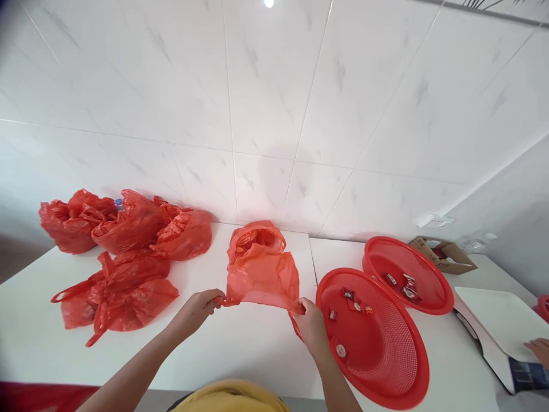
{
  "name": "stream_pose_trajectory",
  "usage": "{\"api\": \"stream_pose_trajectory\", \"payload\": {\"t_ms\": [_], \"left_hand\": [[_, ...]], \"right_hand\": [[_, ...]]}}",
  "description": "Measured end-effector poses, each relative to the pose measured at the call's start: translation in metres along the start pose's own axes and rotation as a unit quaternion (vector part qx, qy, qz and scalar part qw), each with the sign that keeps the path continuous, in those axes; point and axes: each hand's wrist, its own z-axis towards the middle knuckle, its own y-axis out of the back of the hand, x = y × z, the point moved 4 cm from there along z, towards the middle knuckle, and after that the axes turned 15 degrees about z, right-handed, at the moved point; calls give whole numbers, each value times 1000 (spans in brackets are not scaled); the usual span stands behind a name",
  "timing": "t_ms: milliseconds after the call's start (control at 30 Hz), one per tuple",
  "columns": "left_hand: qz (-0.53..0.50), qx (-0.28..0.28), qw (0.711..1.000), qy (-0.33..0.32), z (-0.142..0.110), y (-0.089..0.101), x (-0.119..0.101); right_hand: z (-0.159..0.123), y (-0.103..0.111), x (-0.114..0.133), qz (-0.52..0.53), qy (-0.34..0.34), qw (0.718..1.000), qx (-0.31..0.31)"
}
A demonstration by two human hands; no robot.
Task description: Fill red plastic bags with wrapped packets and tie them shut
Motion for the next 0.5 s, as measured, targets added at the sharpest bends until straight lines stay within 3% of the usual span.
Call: {"api": "stream_pose_trajectory", "payload": {"t_ms": [133,300,367,433,500], "left_hand": [[-166,5,978,128,-8,-17,17],[-397,-8,908,136,-3,-24,4],[-489,-8,861,136,2,-26,3],[-547,-29,822,153,5,-27,7],[-555,-60,810,180,6,-28,12]], "right_hand": [[-8,-3,-36,154,-127,980,-21],[-16,-19,-61,379,-257,889,3],[-14,-22,-65,443,-262,857,-2],[-10,-21,-65,476,-247,844,-4],[-4,-20,-62,490,-229,841,-6]]}}
